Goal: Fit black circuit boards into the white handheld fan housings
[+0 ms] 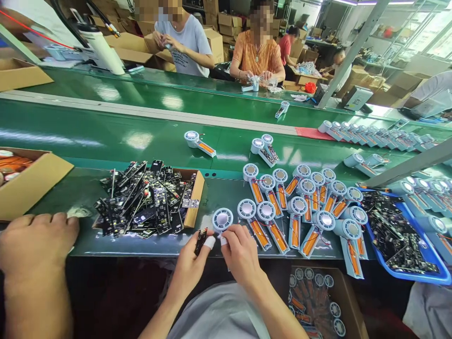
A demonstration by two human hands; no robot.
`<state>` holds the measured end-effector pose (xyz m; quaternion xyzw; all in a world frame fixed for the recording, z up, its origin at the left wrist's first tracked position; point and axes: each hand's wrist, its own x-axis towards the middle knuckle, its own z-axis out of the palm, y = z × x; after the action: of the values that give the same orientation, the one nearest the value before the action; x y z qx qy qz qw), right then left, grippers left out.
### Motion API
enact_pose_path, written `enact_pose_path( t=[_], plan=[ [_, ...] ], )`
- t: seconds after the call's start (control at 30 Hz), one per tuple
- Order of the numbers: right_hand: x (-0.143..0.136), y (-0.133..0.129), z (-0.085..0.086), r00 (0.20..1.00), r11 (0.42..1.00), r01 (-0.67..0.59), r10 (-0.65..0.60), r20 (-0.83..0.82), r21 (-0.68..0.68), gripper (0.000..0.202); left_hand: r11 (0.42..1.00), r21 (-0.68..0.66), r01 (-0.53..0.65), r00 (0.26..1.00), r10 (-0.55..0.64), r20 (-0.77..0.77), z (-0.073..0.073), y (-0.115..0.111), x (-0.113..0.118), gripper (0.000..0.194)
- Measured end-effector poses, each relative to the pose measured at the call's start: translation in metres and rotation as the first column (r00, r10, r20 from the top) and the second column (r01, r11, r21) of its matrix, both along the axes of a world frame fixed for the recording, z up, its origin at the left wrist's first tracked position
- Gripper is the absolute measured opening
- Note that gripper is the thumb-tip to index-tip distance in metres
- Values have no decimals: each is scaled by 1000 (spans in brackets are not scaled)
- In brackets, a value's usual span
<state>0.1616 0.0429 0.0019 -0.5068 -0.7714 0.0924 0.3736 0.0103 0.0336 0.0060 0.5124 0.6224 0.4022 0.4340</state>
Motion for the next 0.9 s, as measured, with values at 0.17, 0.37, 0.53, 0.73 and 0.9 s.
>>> enact_pose_path(
  t=[0.17, 0.37, 0.53, 0.73, 0.9],
  plan=[
    [1, 3, 11, 971, 993, -89, 69, 230, 75, 24, 985, 92, 143, 980, -128, -150, 2, -5, -3, 28],
    [-5, 1, 17, 943, 990, -116, 84, 323, 80, 25, 974, 152, 168, 949, -119, -291, 0, -10, -1, 30],
    [-9, -1, 16, 934, 993, -104, 76, 349, 61, 26, 962, 179, 208, 908, -122, -400, -3, -12, -2, 28],
    [-11, -1, 15, 930, 993, -89, 55, 364, 75, 24, 944, 235, 230, 874, -95, -478, -5, -11, -3, 28],
    [-13, -3, 14, 905, 996, -71, 41, 424, 57, 23, 931, 233, 281, 823, -109, -558, -10, -13, -4, 26]
  ],
)
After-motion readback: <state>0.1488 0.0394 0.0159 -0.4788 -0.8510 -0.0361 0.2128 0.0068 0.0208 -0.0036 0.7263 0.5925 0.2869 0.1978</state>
